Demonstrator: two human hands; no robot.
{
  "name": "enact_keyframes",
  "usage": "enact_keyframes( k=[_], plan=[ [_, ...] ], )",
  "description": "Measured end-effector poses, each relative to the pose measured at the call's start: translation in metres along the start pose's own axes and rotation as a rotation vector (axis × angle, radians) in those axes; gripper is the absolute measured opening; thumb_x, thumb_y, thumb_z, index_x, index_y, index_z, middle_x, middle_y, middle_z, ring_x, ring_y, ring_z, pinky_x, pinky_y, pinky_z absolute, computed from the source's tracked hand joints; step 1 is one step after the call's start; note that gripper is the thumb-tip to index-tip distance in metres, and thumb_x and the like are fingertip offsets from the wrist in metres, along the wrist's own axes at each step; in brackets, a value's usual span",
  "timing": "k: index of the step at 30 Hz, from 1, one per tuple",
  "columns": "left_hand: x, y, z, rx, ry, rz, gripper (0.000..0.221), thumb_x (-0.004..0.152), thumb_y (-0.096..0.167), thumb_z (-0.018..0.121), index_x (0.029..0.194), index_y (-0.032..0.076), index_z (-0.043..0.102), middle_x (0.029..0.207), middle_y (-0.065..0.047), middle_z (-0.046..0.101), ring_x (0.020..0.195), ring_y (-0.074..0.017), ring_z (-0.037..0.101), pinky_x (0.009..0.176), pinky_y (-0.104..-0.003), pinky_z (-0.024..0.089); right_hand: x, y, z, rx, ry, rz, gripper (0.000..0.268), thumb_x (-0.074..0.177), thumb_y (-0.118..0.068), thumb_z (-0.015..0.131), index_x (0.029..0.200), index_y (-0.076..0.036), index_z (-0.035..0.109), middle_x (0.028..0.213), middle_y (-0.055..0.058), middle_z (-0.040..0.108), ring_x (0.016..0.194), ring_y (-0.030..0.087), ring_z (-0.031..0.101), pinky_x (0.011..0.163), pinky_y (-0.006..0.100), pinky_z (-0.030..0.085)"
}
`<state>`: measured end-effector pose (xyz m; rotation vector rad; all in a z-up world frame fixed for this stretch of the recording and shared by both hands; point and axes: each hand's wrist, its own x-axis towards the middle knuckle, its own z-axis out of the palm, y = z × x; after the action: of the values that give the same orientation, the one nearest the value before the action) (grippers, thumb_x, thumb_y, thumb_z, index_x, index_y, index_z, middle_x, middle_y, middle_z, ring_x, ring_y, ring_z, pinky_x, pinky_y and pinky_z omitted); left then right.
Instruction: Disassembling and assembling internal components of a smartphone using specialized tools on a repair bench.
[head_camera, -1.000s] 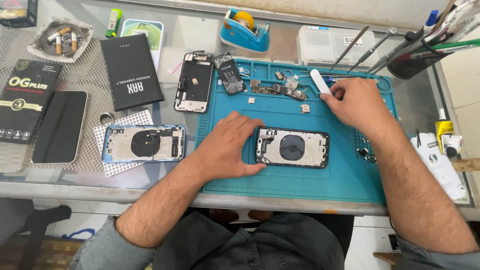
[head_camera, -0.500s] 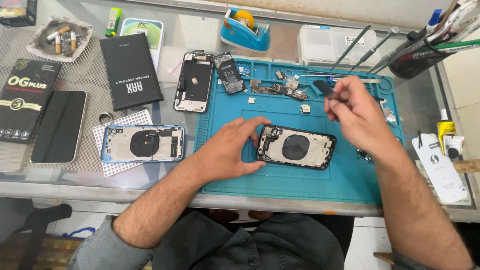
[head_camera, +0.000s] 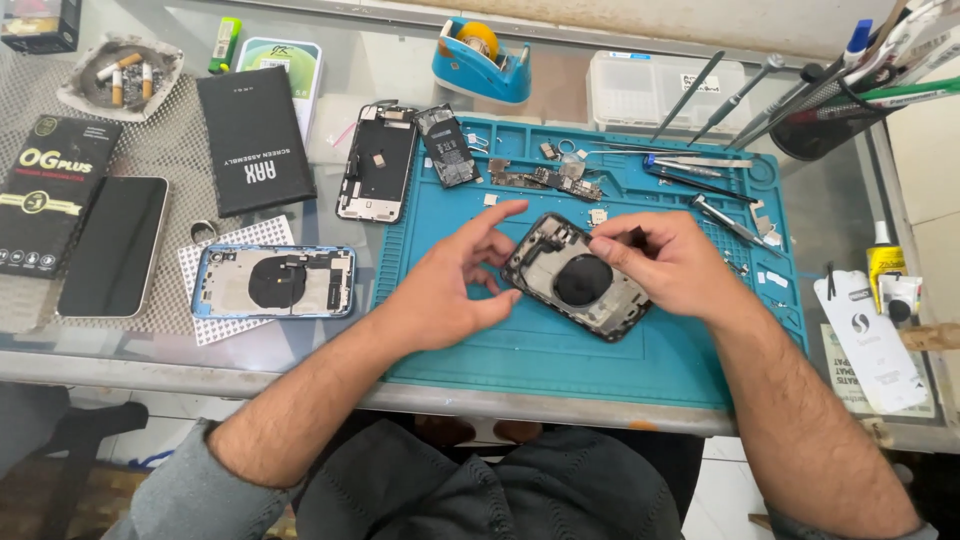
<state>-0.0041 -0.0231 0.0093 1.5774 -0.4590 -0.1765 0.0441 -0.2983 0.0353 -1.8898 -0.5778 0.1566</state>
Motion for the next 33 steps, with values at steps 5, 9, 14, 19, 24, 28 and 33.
enact_keyframes(
  k=[5, 9, 14, 19, 24, 28, 33],
  plan=[
    [0.011, 0.013, 0.020, -0.440, 0.049, -0.152, 0.057, 0.084, 0.004, 0.075, 0.139, 0.001, 0.060, 0.107, -0.013, 0.071, 0.095, -0.0217, 0.070, 0.077, -0.038, 0.065, -0.002, 0.005, 0.020, 0.181, 0.087, 0.004, 0.016, 0.103, -0.011, 0.066, 0.109, -0.001, 0.077, 0.063, 0.002, 0.062, 0.059, 0.007, 0.049, 0.057, 0.021, 0.046],
    [0.023, 0.008, 0.031, -0.398, 0.070, -0.156, 0.035, 0.086, 0.011, 0.077, 0.118, -0.003, 0.073, 0.094, -0.011, 0.075, 0.085, -0.0155, 0.070, 0.066, -0.034, 0.065, -0.002, -0.003, 0.031, 0.260, 0.175, -0.028, 0.015, 0.103, -0.008, 0.064, 0.107, 0.001, 0.074, 0.064, 0.002, 0.058, 0.060, 0.007, 0.045, 0.055, 0.021, 0.043],
    [0.040, 0.009, 0.025, -0.245, 0.080, -0.064, 0.022, 0.089, 0.012, 0.073, 0.106, -0.001, 0.076, 0.084, -0.013, 0.075, 0.076, -0.0140, 0.066, 0.057, -0.034, 0.061, -0.006, 0.004, 0.032, 0.492, 0.302, -0.033, 0.024, 0.102, -0.009, 0.059, 0.119, 0.007, 0.063, 0.073, 0.008, 0.050, 0.064, 0.014, 0.049, 0.063, 0.030, 0.047],
    [0.040, -0.002, 0.027, -0.215, 0.099, -0.101, 0.016, 0.088, 0.013, 0.072, 0.097, 0.001, 0.079, 0.073, -0.010, 0.071, 0.070, -0.0116, 0.060, 0.055, -0.033, 0.055, -0.003, 0.002, 0.032, 0.525, 0.536, -0.012, 0.032, 0.106, -0.015, 0.051, 0.116, 0.010, 0.067, 0.093, 0.022, 0.068, 0.090, 0.027, 0.068, 0.089, 0.038, 0.057],
    [0.037, 0.007, 0.029, -0.218, 0.086, -0.156, 0.014, 0.086, 0.012, 0.070, 0.080, 0.001, 0.076, 0.062, -0.008, 0.065, 0.062, -0.0124, 0.057, 0.052, -0.031, 0.050, -0.003, -0.004, 0.042, 0.386, 0.530, -0.149, 0.032, 0.114, -0.012, 0.046, 0.126, 0.012, 0.064, 0.087, 0.016, 0.057, 0.076, 0.018, 0.058, 0.070, 0.034, 0.060],
    [0.038, 0.017, 0.028, -0.220, 0.067, -0.172, 0.015, 0.087, 0.013, 0.070, 0.082, 0.001, 0.077, 0.062, -0.008, 0.064, 0.061, -0.0134, 0.054, 0.052, -0.030, 0.048, -0.006, -0.005, 0.046, 0.317, 0.552, -0.175, 0.024, 0.110, -0.001, 0.051, 0.125, 0.014, 0.062, 0.092, 0.017, 0.062, 0.081, 0.023, 0.069, 0.078, 0.040, 0.068],
    [0.035, 0.025, 0.029, -0.232, 0.027, -0.141, 0.016, 0.090, 0.014, 0.069, 0.084, 0.002, 0.076, 0.065, -0.007, 0.065, 0.065, -0.0138, 0.055, 0.060, -0.030, 0.049, -0.004, -0.022, 0.047, 0.145, 0.515, -0.217, 0.019, 0.103, 0.008, 0.058, 0.118, 0.018, 0.064, 0.097, 0.021, 0.063, 0.085, 0.027, 0.073, 0.082, 0.047, 0.069]
  ],
)
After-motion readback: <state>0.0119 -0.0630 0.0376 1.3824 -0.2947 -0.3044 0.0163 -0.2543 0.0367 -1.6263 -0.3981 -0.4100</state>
